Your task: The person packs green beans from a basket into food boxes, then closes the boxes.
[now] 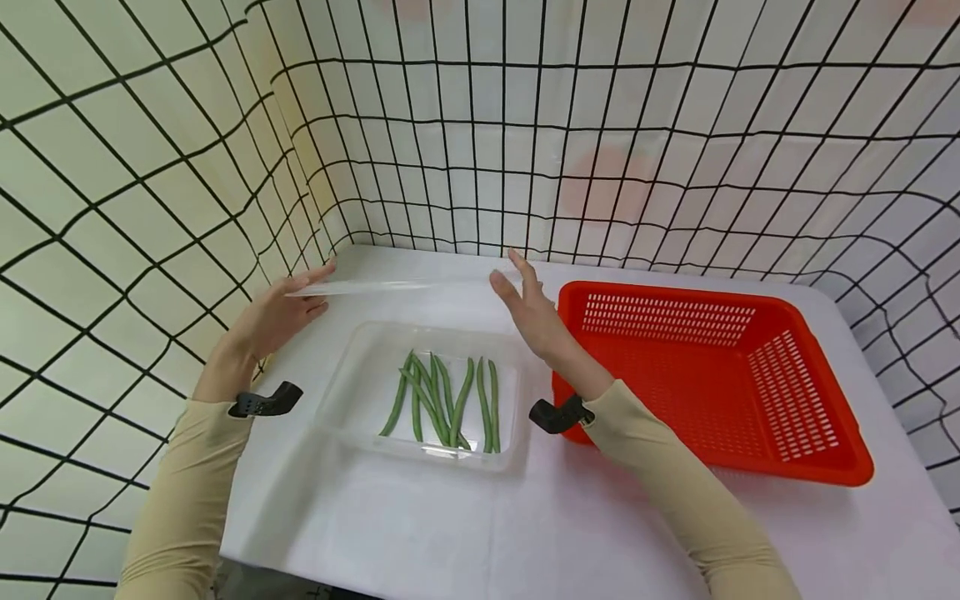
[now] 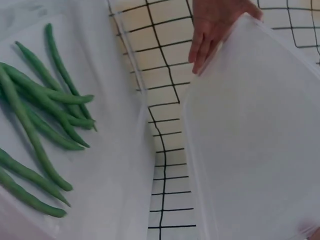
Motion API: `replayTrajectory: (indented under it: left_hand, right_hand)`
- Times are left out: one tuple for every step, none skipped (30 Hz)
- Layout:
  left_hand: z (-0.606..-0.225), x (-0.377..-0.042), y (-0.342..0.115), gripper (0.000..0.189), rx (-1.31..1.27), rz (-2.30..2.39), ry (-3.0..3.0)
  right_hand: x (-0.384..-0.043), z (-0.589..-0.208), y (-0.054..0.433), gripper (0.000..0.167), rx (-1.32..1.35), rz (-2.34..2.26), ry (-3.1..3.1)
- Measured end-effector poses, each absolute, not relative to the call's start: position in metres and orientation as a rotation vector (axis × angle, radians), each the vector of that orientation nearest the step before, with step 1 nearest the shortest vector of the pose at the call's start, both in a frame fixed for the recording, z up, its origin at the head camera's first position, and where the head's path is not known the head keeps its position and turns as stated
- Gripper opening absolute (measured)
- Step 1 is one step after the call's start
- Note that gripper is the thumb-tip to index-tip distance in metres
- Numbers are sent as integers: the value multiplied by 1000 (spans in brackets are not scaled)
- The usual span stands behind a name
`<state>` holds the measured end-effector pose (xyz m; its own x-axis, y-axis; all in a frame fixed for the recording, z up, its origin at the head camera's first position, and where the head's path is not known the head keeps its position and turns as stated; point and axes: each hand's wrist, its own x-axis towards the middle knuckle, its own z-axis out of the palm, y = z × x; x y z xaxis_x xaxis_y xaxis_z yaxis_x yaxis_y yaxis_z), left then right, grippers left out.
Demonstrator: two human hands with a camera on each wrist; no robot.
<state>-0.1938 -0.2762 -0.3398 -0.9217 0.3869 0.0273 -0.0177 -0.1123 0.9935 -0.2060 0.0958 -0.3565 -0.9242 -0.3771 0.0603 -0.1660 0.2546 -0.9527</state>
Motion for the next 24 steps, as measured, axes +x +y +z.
replayTrajectory:
  left_hand:
    - [-342,-188,-278,60,436,2048,1959]
    - [-345,-182,-280,60,460,2001,2017]
    - [-349,-176,-283,59,487,1962,2066]
    - [-354,-169,-285,56,517,1920,2116]
    - [-359,-162,-288,54,547,1878,2167]
    - [-364,-155,-291,52,575,1833,2218]
    - [-369,-148,-294,52,605,1784,2265]
    - [-375,-143,-297,53,638,1747,2303]
    - [-381,-138,-299,55,666,1702,2348]
    - [-387,-133,-301,58,686,1654,2399]
    - [-393,-129,-302,62,709,1618,2440]
    - [-399,-125,-303,66,728,1587,2476]
    - [-406,-122,-303,69,754,1569,2500]
    - [-413,-119,-304,72,773,1555,2521]
    - [-419,-117,-304,75,786,1541,2538]
    - [-426,-114,-303,77,794,1528,2547]
    - [-432,-111,-303,79,801,1524,2545]
    - [-438,-109,-302,81,807,1512,2552]
    - [-443,-107,-302,83,822,1499,2560]
    - [-447,-106,-301,85,835,1484,2571]
    - [-451,-106,-300,87,843,1471,2584]
    - [-455,-106,-299,88,856,1448,2604]
    - [-458,-106,-298,89,876,1428,2620]
    - [-461,-107,-297,90,897,1397,2639]
  right_hand:
    - [-201,-360,96,76,-540,-1719,2369]
    - [-195,-363,96,77,-568,-1701,2398]
    - [-189,-367,97,78,-603,-1687,2427]
    - [-182,-371,97,78,-639,-1669,2462]
    - [-175,-375,97,78,-672,-1656,2497]
    - [-168,-380,97,79,-706,-1646,2527]
    - [-161,-385,97,79,-728,-1647,2544]
    - [-154,-391,97,79,-745,-1649,2558]
    - [-147,-397,96,79,-751,-1646,2573]
    - [-140,-404,96,80,-748,-1636,2589]
    - [-134,-411,95,80,-745,-1632,2601]
    - [-127,-418,93,82,-739,-1624,2612]
    - [-120,-425,92,84,-717,-1613,2620]
    - [-114,-432,91,86,-704,-1599,2633]
    - [-109,-440,90,88,-702,-1588,2650]
    - [-104,-448,89,89,-706,-1584,2664]
    - [-100,-455,89,91,-714,-1576,2682]
    - [-96,-462,89,91,-729,-1564,2704]
    - [-94,-468,90,91,-751,-1555,2728]
    - [-93,-474,91,90,-789,-1545,2754]
    - [-93,-479,93,90,-826,-1530,2779]
    - [-93,-484,94,90,-850,-1508,2801]
    - [-94,-488,95,90,-874,-1489,2815]
    - [-95,-492,96,90,-895,-1478,2824]
